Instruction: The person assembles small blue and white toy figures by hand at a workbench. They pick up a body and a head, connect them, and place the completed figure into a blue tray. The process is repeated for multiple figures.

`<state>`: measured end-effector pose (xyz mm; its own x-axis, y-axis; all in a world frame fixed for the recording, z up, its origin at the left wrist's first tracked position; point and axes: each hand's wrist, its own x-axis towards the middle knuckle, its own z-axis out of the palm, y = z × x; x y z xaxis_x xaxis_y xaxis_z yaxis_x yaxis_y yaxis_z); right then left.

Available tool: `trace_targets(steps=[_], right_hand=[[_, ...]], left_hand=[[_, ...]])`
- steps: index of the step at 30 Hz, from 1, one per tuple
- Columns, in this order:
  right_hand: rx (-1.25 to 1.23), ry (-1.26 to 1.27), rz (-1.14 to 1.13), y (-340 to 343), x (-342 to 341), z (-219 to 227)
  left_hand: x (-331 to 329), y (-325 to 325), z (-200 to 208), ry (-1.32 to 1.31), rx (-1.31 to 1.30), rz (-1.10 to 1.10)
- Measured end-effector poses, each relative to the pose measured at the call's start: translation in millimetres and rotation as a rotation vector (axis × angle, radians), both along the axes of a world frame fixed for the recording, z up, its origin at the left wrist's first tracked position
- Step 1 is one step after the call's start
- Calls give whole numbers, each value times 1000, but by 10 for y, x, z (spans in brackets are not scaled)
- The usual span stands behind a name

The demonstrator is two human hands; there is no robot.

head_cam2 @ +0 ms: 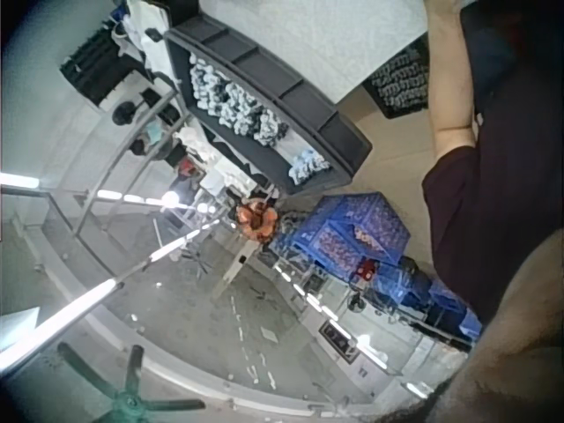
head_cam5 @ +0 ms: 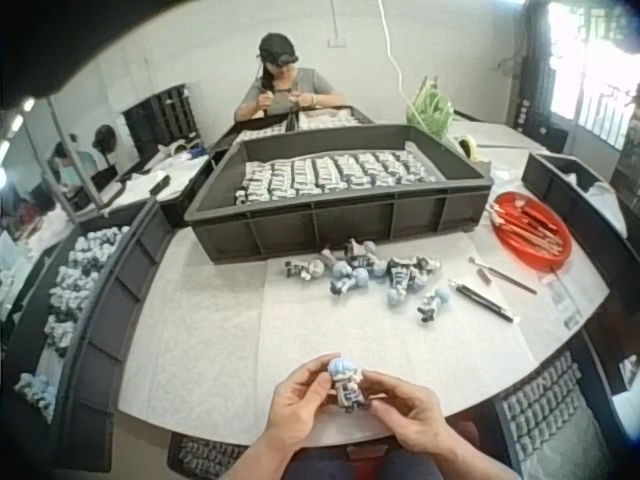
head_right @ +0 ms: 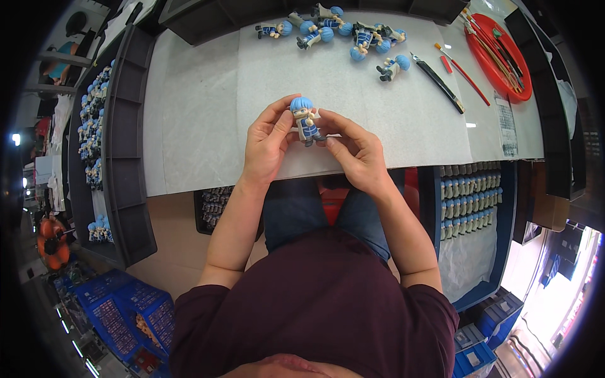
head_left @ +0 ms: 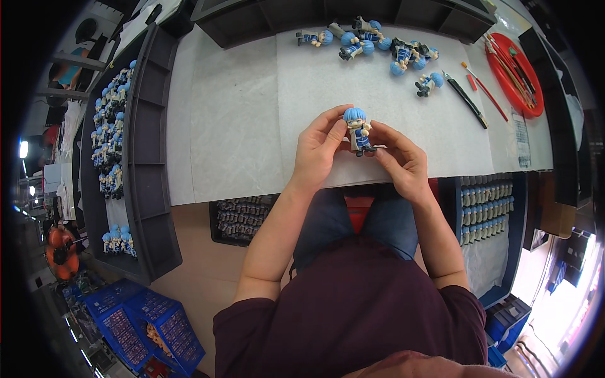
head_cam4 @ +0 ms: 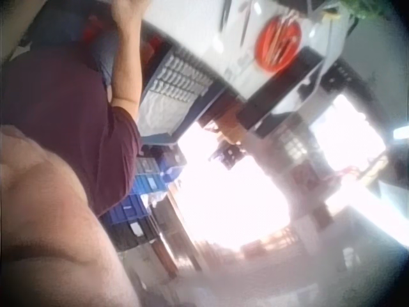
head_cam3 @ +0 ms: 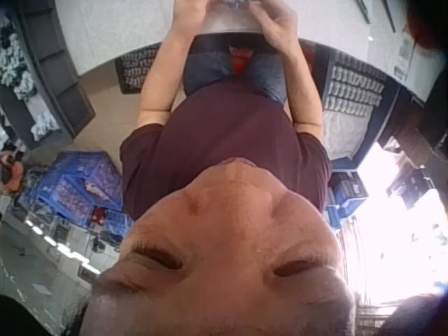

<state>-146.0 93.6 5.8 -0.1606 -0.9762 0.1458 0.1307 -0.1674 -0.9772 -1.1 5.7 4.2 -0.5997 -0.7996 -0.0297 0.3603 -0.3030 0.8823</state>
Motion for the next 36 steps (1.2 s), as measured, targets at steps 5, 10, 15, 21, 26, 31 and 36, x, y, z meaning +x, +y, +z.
trace_targets(steps=[5, 10, 15, 21, 26, 31, 36], right_hand=[[-12, 29, 17, 0, -6, -21], [-10, 33, 2, -13, 11, -22], [-9, 40, -14, -17, 21, -21], [-13, 38, -18, -15, 13, -62], [4, 23, -14, -12, 16, -29], [-13, 38, -40, -26, 25, -38], [-24, 50, -78, -2, 20, -110]], left_hand=[[-2, 6, 33, -20, 11, 20], [1, 5, 28, -34, 8, 23], [-13, 10, 5, 1, -18, 34], [6, -1, -13, 12, -46, 1], [9, -3, -30, 13, -46, -6], [5, -1, -13, 18, -11, -14], [-4, 0, 5, -21, 28, -32]])
